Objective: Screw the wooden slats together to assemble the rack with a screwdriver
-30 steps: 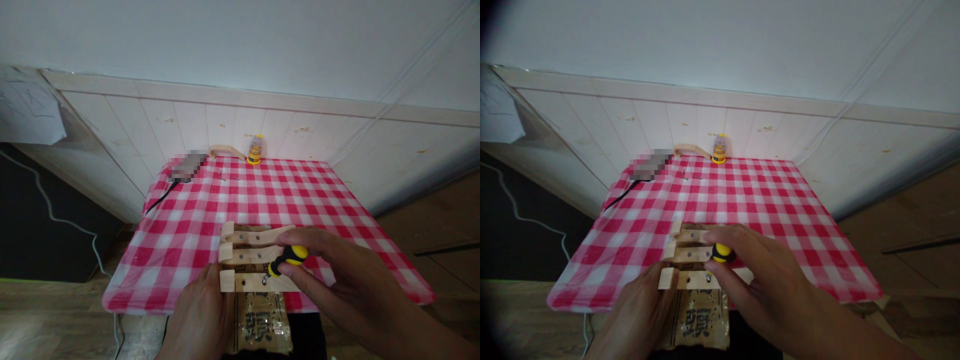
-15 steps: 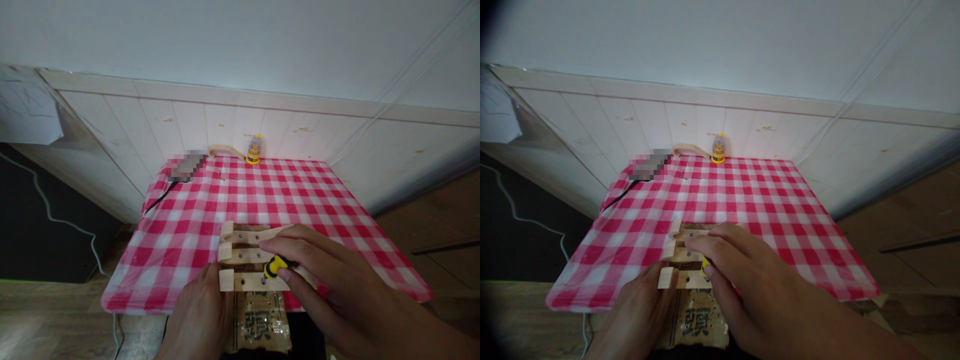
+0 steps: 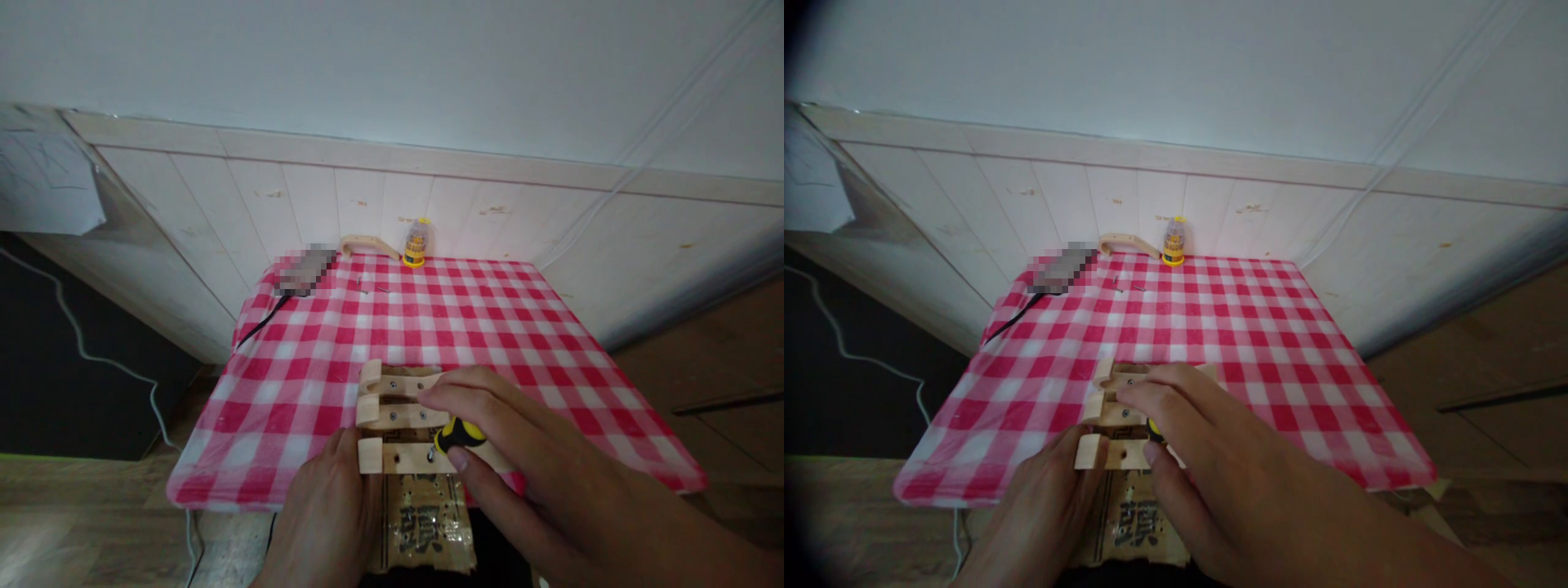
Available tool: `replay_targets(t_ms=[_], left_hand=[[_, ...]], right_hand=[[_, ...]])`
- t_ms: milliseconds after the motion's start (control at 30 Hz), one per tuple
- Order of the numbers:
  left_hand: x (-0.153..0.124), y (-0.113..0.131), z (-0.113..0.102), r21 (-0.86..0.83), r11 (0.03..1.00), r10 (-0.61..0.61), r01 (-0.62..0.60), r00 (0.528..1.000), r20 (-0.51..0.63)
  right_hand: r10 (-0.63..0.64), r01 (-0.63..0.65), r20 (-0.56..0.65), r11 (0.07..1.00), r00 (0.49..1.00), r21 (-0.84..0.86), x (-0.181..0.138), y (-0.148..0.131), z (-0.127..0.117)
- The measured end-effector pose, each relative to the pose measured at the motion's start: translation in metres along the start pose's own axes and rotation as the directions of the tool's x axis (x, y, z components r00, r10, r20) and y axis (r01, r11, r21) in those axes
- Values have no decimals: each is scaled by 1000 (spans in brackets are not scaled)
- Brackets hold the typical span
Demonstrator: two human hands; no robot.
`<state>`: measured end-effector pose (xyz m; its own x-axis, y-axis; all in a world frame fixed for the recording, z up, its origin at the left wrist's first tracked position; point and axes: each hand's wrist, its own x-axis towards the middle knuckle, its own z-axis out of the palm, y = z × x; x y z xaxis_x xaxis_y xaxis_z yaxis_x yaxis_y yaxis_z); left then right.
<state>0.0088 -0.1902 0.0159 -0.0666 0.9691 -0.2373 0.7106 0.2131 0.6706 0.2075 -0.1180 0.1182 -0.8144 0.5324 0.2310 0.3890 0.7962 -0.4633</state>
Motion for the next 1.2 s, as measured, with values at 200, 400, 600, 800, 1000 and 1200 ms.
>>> replay_targets(t_ms=[200, 400, 600, 800, 1000, 1200], left_hand=[[0, 1, -1, -27, 999, -18, 18, 1000, 16], [0, 5, -4, -32, 999, -24, 25, 999, 24], [0, 3, -2, -36, 999, -9, 10, 1000, 17], [0, -1, -1, -21, 1000, -4, 4, 1000, 0], [1, -1, -1, -10, 1000, 17, -17, 1000, -14], [1, -1, 0, -5, 1000, 6, -6, 1000, -5]], right_hand=[[21, -21, -1, 1000, 1000, 5, -5, 6, 5], [-32, 34, -53, 998, 998, 44, -5, 16, 16], [17, -17, -30, 1000, 999, -3, -6, 9, 8], [60, -59, -11, 997, 998, 39, -9, 3, -1], [42, -39, -43, 996, 998, 75, -5, 5, 3], [1, 3, -68, 999, 998, 51, -2, 9, 5]])
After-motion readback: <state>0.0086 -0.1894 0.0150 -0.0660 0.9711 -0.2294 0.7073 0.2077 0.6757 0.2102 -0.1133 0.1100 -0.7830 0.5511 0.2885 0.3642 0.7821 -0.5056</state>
